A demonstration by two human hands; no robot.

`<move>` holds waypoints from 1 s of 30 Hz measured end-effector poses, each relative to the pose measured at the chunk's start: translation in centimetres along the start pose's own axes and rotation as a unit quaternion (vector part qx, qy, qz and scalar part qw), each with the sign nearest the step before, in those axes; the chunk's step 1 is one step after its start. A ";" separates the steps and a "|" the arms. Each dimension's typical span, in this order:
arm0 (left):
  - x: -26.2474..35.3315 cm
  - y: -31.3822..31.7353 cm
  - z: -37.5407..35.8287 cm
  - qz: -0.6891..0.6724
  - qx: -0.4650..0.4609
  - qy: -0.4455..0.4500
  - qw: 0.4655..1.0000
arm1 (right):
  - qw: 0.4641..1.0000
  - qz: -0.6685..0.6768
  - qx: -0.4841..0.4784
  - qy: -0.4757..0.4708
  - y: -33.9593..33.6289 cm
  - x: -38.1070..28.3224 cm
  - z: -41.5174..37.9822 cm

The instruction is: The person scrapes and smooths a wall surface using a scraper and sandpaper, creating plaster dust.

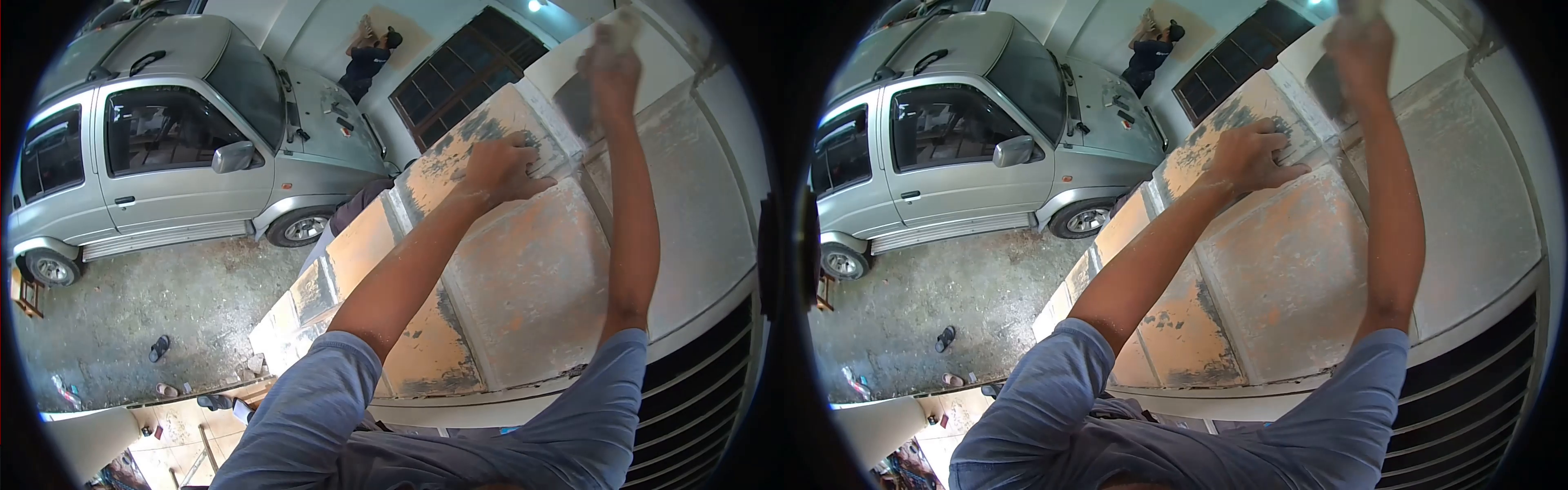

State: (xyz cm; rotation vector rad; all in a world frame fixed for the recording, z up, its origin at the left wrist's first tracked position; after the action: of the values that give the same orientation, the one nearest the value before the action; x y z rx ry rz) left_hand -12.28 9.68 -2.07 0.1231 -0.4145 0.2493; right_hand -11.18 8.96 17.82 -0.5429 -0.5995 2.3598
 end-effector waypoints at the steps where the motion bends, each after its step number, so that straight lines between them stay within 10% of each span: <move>1: 0.0 0.0 0.0 0.000 -0.001 0.000 1.000 | 0.997 0.039 0.059 -0.011 -1.8 -0.2 0.7; 30: 0.0 0.0 -0.2 0.012 0.003 -0.008 1.000 | 0.978 0.160 0.129 -0.026 -1.7 -0.1 -0.1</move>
State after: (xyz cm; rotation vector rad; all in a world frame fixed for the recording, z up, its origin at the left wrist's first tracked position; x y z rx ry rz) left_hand -12.20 9.68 -2.27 0.1252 -0.4307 0.2741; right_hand -10.27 10.10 18.72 -0.4885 -0.2328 2.7096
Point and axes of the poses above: each hand's wrist, its own z-axis towards the middle knuckle, its own y-axis out of the palm, x = y × z, the point moved 9 cm from there along z, towards the middle knuckle, and after that the axes turned 14 degrees about z, right-handed, at the moved point
